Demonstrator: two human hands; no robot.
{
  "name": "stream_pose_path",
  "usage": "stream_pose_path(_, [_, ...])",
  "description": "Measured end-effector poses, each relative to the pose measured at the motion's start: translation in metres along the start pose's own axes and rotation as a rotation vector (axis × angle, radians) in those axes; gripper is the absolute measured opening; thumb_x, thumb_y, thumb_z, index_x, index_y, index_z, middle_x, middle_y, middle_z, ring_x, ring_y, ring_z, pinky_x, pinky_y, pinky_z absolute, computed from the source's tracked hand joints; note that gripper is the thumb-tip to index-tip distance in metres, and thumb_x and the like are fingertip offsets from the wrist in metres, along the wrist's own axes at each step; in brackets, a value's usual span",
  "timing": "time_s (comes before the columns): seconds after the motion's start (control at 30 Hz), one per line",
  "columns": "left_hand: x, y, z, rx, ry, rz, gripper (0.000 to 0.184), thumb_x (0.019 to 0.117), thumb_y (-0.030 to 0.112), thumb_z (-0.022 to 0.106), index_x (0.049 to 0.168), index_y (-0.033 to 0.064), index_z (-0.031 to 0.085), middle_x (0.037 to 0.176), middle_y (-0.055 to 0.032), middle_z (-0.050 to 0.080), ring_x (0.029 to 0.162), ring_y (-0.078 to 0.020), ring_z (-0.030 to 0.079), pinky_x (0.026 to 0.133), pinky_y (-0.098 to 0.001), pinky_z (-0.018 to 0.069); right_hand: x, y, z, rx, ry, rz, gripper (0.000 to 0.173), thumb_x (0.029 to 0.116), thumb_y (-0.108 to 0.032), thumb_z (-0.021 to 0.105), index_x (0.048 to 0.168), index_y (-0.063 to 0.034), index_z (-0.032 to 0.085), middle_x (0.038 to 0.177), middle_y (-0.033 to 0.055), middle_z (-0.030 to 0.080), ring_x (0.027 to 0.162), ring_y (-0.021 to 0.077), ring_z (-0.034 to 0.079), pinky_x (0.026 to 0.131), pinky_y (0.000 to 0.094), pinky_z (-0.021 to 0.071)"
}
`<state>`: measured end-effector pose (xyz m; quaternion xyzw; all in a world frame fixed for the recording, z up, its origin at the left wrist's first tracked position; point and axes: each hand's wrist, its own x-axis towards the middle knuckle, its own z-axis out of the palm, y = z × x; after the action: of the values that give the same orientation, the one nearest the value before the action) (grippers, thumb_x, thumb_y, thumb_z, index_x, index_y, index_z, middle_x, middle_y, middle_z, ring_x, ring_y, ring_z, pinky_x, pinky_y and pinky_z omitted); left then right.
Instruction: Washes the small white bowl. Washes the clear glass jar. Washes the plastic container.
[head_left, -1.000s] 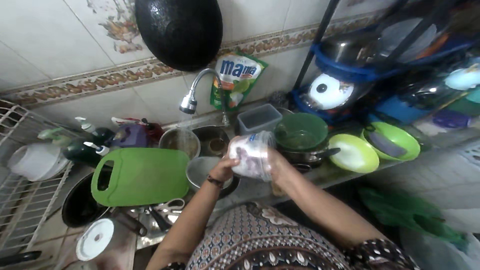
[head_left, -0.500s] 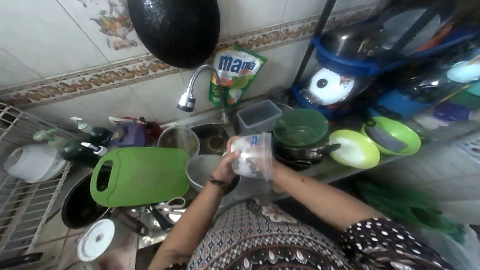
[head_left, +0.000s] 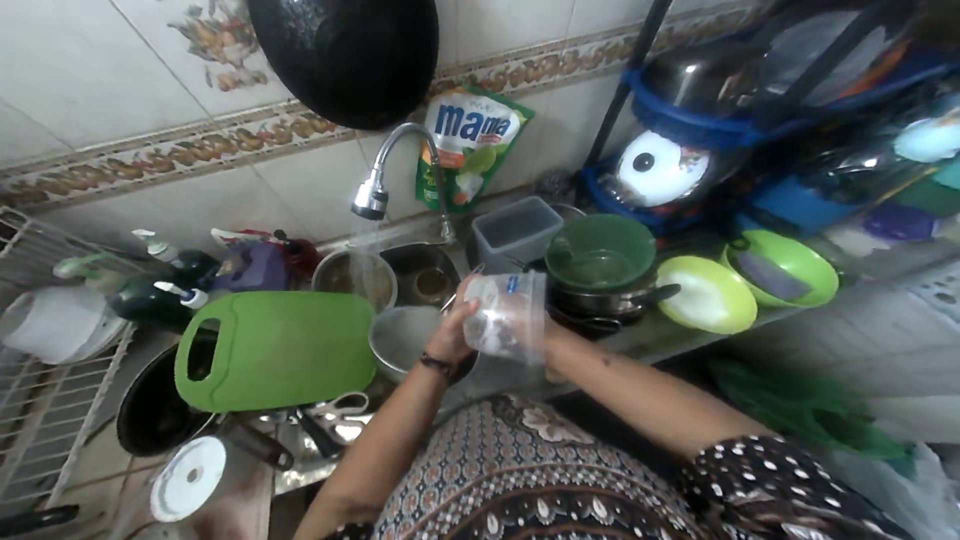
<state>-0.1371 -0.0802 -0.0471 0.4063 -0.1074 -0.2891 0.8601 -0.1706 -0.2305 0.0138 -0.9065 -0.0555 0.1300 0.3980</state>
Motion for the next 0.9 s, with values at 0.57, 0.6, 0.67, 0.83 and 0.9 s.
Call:
stream_pose_path(0.57, [-0.003, 0.011, 0.011, -0.223, 0.193, -0.044, 0.034, 0.0859, 0.042, 0.064, 0.102, 0.0123, 0.063, 0.083, -0.0044, 0.072, 0.077, -0.0142, 0.071, 0.070, -0.0333, 0.0611, 0.009, 0.012, 0.008, -0.093, 0.135, -0.437, 0.024, 0.0878, -0.006, 0.071, 0.108, 0.0075, 0.073, 0.104, 0.0239, 0.073, 0.100, 0.0339, 0.070, 0.093, 0.0490, 0.0548])
stream_pose_path(0.6, [-0.001, 0.007, 0.010, -0.283, 0.166, -0.038, 0.036, 0.0809, 0.044, 0.072, 0.101, 0.0140, 0.066, 0.084, -0.0044, 0.073, 0.078, -0.0145, 0.072, 0.070, -0.0337, 0.0613, 0.008, 0.007, 0.006, -0.135, 0.243, -0.504, 0.021, 0.0866, -0.004, 0.071, 0.105, 0.0068, 0.073, 0.100, 0.0231, 0.073, 0.097, 0.0341, 0.071, 0.090, 0.0487, 0.0565])
stream_pose_path(0.67, [-0.002, 0.002, 0.010, -0.349, 0.143, -0.028, 0.036, 0.0821, 0.041, 0.073, 0.104, 0.0143, 0.066, 0.089, -0.0057, 0.073, 0.083, -0.0163, 0.072, 0.074, -0.0353, 0.0617, 0.003, 0.000, -0.004, -0.232, 0.266, -0.396, 0.020, 0.0890, -0.002, 0.071, 0.106, 0.0081, 0.071, 0.102, 0.0259, 0.071, 0.099, 0.0379, 0.069, 0.091, 0.0521, 0.0543])
stream_pose_path(0.83, [0.000, 0.008, 0.005, -0.099, 0.091, -0.008, 0.056, 0.0758, 0.034, 0.076, 0.124, 0.0141, 0.056, 0.094, -0.0016, 0.073, 0.085, -0.0113, 0.072, 0.077, -0.0303, 0.0612, 0.006, 0.001, -0.010, -0.137, -0.134, 0.041, 0.038, 0.0959, -0.012, 0.068, 0.129, 0.0065, 0.062, 0.126, 0.0259, 0.064, 0.119, 0.0345, 0.060, 0.107, 0.0490, 0.0443])
stream_pose_path(0.9, [0.002, 0.011, 0.006, 0.006, 0.031, -0.006, 0.082, 0.0612, 0.045, 0.087, 0.129, 0.0165, 0.051, 0.094, 0.0012, 0.073, 0.083, -0.0088, 0.071, 0.075, -0.0283, 0.0609, 0.006, -0.015, -0.017, -0.026, -0.282, 0.121, 0.035, 0.1008, -0.006, 0.062, 0.133, 0.0072, 0.058, 0.132, 0.0244, 0.061, 0.119, 0.0286, 0.059, 0.107, 0.0399, 0.0437])
